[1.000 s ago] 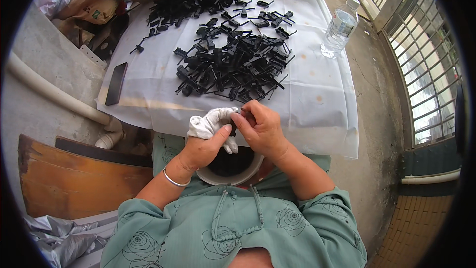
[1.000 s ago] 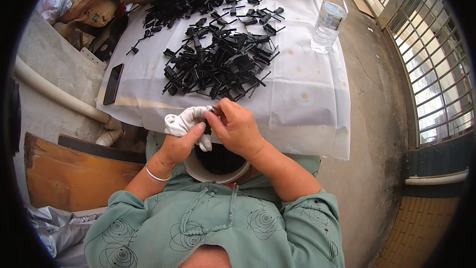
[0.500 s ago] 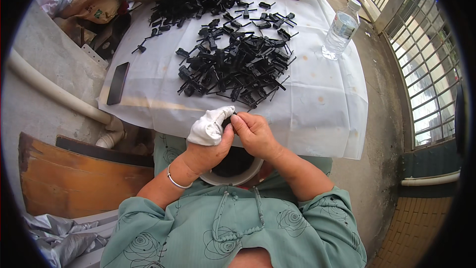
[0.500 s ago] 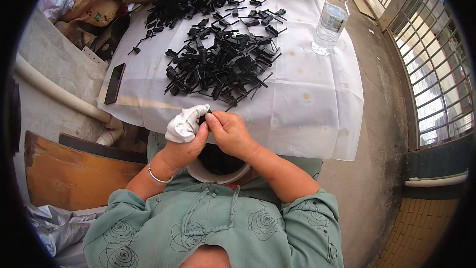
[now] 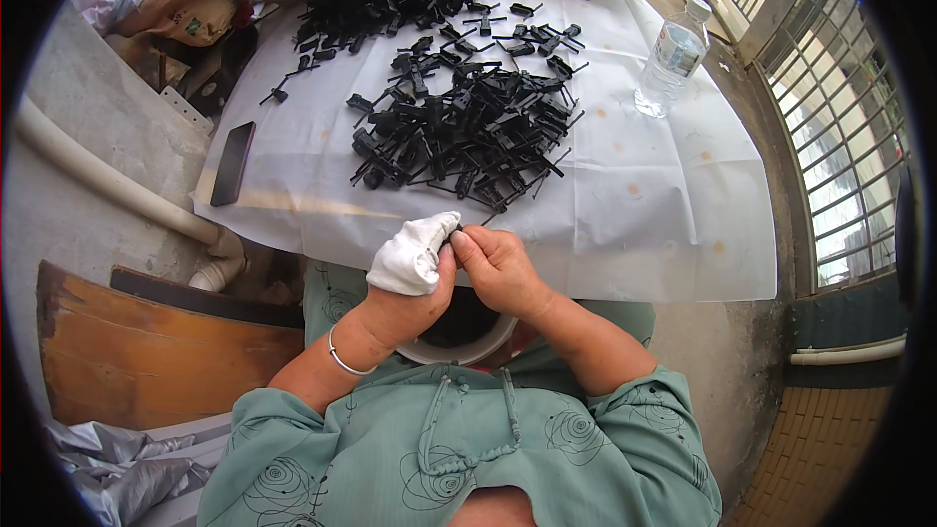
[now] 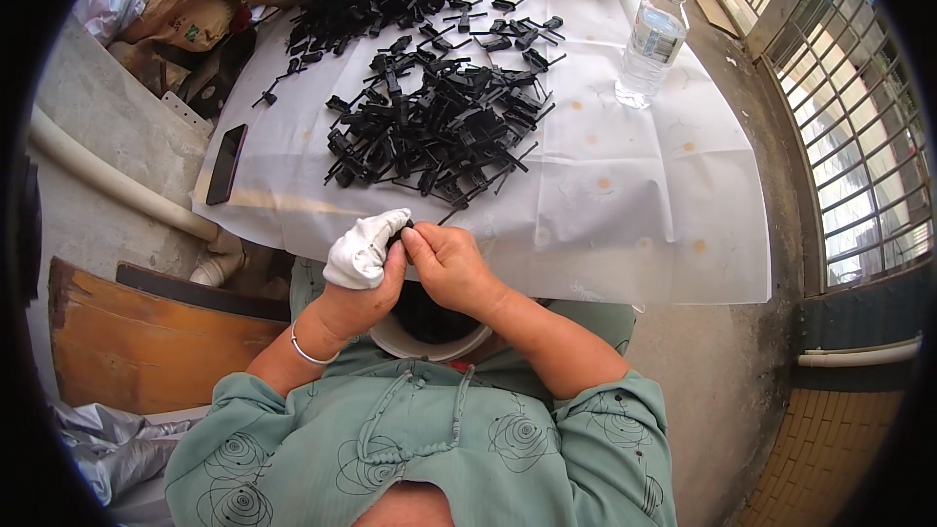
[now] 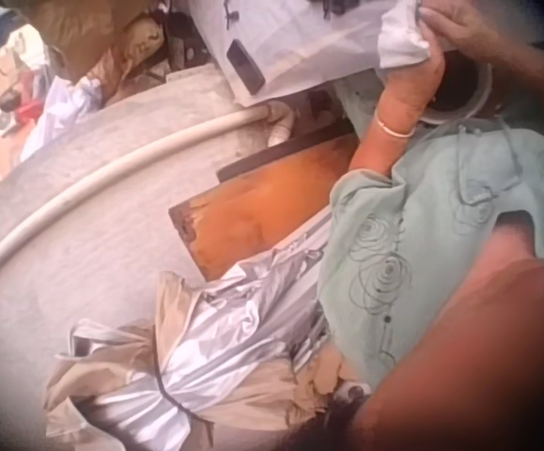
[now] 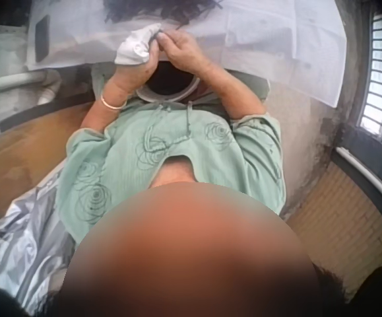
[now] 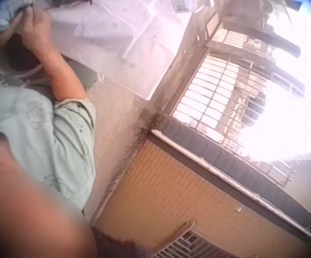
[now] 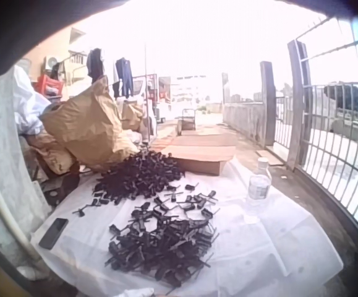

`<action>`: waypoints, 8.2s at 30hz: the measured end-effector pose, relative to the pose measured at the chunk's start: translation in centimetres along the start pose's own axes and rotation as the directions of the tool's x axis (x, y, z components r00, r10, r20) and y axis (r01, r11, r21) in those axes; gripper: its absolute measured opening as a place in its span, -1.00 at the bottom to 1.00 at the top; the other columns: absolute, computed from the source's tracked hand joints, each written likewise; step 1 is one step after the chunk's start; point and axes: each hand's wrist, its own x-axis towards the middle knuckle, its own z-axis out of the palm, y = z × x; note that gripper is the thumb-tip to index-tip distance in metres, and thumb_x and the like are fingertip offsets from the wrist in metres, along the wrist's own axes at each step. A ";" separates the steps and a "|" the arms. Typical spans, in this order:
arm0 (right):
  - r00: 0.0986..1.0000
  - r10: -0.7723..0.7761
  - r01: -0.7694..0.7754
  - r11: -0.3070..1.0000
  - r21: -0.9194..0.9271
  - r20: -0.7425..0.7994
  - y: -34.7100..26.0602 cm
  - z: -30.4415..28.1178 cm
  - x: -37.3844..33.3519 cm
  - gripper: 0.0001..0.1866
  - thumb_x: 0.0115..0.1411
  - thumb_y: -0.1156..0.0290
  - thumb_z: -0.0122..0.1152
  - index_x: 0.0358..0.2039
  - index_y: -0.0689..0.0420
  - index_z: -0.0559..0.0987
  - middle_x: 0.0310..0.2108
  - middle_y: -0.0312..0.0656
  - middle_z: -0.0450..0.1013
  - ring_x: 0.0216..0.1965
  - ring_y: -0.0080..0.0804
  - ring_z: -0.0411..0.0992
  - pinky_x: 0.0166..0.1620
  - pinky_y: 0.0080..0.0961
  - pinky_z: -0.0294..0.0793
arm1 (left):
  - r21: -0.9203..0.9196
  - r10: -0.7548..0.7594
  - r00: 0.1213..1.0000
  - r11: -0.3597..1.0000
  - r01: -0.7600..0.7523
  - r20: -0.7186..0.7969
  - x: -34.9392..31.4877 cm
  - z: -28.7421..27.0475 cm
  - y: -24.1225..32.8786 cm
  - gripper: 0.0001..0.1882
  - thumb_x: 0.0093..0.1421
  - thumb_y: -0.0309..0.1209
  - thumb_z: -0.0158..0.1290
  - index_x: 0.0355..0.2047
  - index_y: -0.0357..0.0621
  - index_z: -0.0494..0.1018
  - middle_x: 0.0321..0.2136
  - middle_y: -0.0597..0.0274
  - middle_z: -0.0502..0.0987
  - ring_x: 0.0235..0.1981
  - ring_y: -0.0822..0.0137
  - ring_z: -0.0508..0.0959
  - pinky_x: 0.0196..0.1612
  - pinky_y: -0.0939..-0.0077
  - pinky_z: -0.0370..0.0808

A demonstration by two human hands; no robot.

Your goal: Cleaning small black plastic components by wiping them with a white cloth.

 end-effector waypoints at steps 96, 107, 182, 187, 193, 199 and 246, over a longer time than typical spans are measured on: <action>0.802 -0.595 0.544 0.689 -0.478 0.055 -3.7 -3.6 0.8 -0.87 -0.02 0.55 0.20 -0.39 0.17 0.51 -0.58 -0.17 0.39 -0.64 -0.29 0.35 -0.58 -0.46 0.33 | -0.714 -0.408 0.843 0.466 0.522 0.351 2.6 -0.3 -1.6 -0.78 0.23 -0.57 -0.14 -0.10 -0.18 0.28 -0.42 0.28 0.47 -0.65 0.59 0.38 -0.63 0.76 0.33; 0.935 -0.283 0.243 0.950 -0.195 -0.215 -3.5 -1.5 -0.4 -0.86 0.01 0.50 0.21 -0.58 0.19 0.42 -0.71 -0.37 0.21 -0.67 -0.69 0.14 -0.62 -0.68 0.11 | -0.647 -0.285 0.887 0.607 0.461 0.364 1.2 -0.9 0.3 -0.64 0.15 -0.66 -0.14 -0.02 -0.22 0.32 -0.25 0.22 0.46 -0.25 0.48 0.44 -0.10 0.62 0.38; 0.972 -0.222 0.051 0.532 -0.845 -0.081 -3.0 -8.0 -0.2 -0.85 0.06 0.41 0.14 -0.46 0.21 0.41 -0.58 -0.07 0.38 -0.55 -0.10 0.38 -0.50 -0.32 0.33 | 0.011 -0.035 0.991 0.999 0.034 0.126 1.0 -2.0 0.1 -0.80 0.03 -0.57 0.04 -0.28 -0.22 0.48 -0.30 0.06 0.50 -0.29 0.09 0.50 -0.21 0.33 0.46; 0.924 -0.383 0.264 0.665 -0.699 -0.015 -4.3 -7.0 -0.5 -0.88 0.02 0.50 0.16 -0.49 0.19 0.39 -0.59 -0.10 0.37 -0.57 -0.13 0.37 -0.55 -0.33 0.32 | -0.131 0.035 0.999 0.991 -0.034 0.009 2.6 -0.5 1.4 -0.83 0.05 -0.61 0.03 -0.30 -0.25 0.48 -0.34 0.03 0.51 -0.33 0.10 0.52 -0.26 0.43 0.47; 0.840 -0.527 0.396 0.428 -0.813 0.131 -4.2 -5.6 -0.8 -0.87 0.01 0.51 0.17 -0.52 0.16 0.38 -0.62 -0.17 0.29 -0.63 -0.16 0.31 -0.57 -0.35 0.31 | -0.276 -0.151 0.982 0.944 0.178 0.116 2.9 1.1 -0.9 -0.75 0.19 -0.54 -0.01 -0.10 -0.29 0.38 -0.18 0.19 0.44 -0.44 0.52 0.45 -0.44 0.66 0.46; 0.874 -0.481 0.229 0.519 -0.824 -0.060 -3.0 -7.0 0.2 -0.89 0.05 0.51 0.14 -0.53 0.16 0.38 -0.61 -0.14 0.33 -0.61 -0.13 0.34 -0.55 -0.33 0.32 | -0.308 -0.198 0.978 0.929 0.207 0.063 2.8 1.4 -0.8 -0.77 0.18 -0.50 0.02 -0.15 -0.29 0.41 -0.31 0.25 0.47 -0.51 0.56 0.44 -0.47 0.69 0.42; 0.835 -0.522 0.550 0.784 -0.288 0.173 -3.6 -0.2 -2.3 -0.73 0.05 0.38 0.22 -0.28 0.19 0.41 -0.57 -0.15 0.38 -0.60 -0.26 0.37 -0.52 -0.47 0.35 | -0.216 -0.327 0.910 0.898 0.383 0.254 -4.9 -3.1 2.1 -0.73 0.07 -0.54 0.09 -0.17 -0.23 0.42 -0.36 0.26 0.47 -0.57 0.55 0.43 -0.48 0.69 0.41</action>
